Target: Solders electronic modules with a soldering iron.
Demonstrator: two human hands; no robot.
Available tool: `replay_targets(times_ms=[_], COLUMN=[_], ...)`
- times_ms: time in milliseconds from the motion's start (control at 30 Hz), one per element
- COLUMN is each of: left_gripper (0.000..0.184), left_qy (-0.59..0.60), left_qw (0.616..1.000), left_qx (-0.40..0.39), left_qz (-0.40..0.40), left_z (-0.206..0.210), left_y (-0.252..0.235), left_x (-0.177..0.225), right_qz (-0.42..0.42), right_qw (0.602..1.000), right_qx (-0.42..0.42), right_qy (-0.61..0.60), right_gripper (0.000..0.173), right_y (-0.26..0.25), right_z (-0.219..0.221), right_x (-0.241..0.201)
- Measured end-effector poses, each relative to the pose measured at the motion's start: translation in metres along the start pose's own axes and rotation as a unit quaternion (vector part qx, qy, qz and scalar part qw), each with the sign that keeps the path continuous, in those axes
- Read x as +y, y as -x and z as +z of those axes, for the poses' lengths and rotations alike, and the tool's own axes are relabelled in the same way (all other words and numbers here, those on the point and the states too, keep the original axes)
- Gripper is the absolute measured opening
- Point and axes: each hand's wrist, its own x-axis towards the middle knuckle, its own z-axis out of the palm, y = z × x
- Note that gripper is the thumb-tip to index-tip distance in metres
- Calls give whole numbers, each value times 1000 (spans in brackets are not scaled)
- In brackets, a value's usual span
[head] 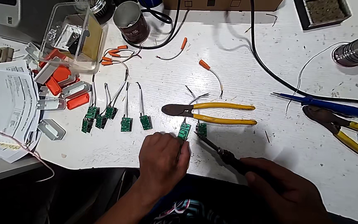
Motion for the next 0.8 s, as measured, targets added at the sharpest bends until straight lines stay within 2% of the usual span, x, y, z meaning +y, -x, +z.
replay_targets(times_ms=[167,467,800], left_gripper=[23,19,19], left_qy=[-1,126,167], left_qw=[1000,981,953], left_qx=[-3,-56,-162], left_qz=[-27,-137,-194], left_z=[-3,-12,-25], left_y=[2,2,-6], left_x=[2,-2,-9], right_qz=[6,7,0], right_qw=[1000,999,998], right_qx=[-4,-18,-26], right_qy=[1,28,62], right_gripper=[22,22,23], right_y=[-2,-6,-11], right_z=[1,3,12], right_x=[-2,-6,-8])
